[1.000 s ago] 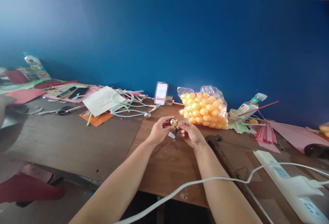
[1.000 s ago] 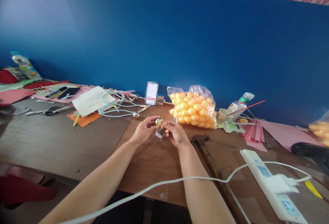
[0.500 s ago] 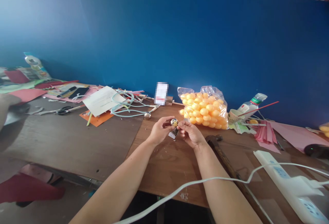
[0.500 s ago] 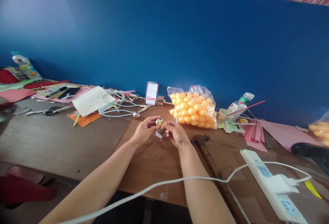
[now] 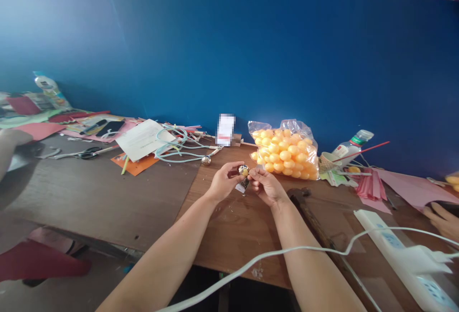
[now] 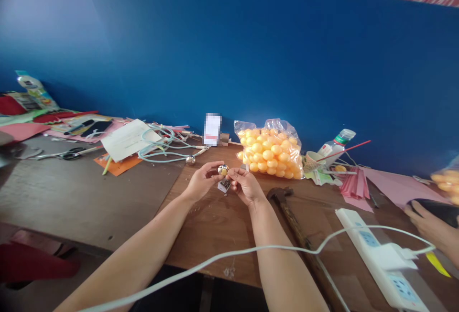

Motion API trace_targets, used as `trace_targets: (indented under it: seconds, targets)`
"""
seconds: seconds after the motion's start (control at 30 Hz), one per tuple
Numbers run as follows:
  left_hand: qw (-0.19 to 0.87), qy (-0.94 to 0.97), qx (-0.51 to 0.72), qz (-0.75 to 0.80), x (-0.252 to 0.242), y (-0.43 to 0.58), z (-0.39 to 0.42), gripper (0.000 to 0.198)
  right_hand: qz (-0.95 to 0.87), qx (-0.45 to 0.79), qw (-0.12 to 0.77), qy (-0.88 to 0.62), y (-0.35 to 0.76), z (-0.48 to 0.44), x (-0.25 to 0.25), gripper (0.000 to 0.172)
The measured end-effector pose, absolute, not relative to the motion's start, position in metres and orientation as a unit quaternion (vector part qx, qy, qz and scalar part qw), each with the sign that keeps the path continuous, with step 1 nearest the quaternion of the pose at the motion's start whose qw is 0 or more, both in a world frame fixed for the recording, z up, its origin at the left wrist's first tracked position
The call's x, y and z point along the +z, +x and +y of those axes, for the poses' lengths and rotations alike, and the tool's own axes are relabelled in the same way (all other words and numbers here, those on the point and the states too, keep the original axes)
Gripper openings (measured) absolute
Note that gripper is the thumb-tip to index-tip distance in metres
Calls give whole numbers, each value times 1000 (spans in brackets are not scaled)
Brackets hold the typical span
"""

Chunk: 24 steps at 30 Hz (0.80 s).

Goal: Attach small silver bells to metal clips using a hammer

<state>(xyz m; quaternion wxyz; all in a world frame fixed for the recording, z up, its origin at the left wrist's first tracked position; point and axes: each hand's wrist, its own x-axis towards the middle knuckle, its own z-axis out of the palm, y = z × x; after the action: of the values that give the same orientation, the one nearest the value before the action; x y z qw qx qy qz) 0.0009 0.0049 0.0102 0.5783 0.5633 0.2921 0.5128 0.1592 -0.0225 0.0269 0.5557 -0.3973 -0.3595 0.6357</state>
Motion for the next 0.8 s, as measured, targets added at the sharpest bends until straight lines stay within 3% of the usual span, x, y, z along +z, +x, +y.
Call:
trace_targets:
  seconds: [0.8]
  targets:
    - [573, 565, 513, 300, 12, 2, 3, 44, -340, 651, 558, -387, 160, -23, 27, 23]
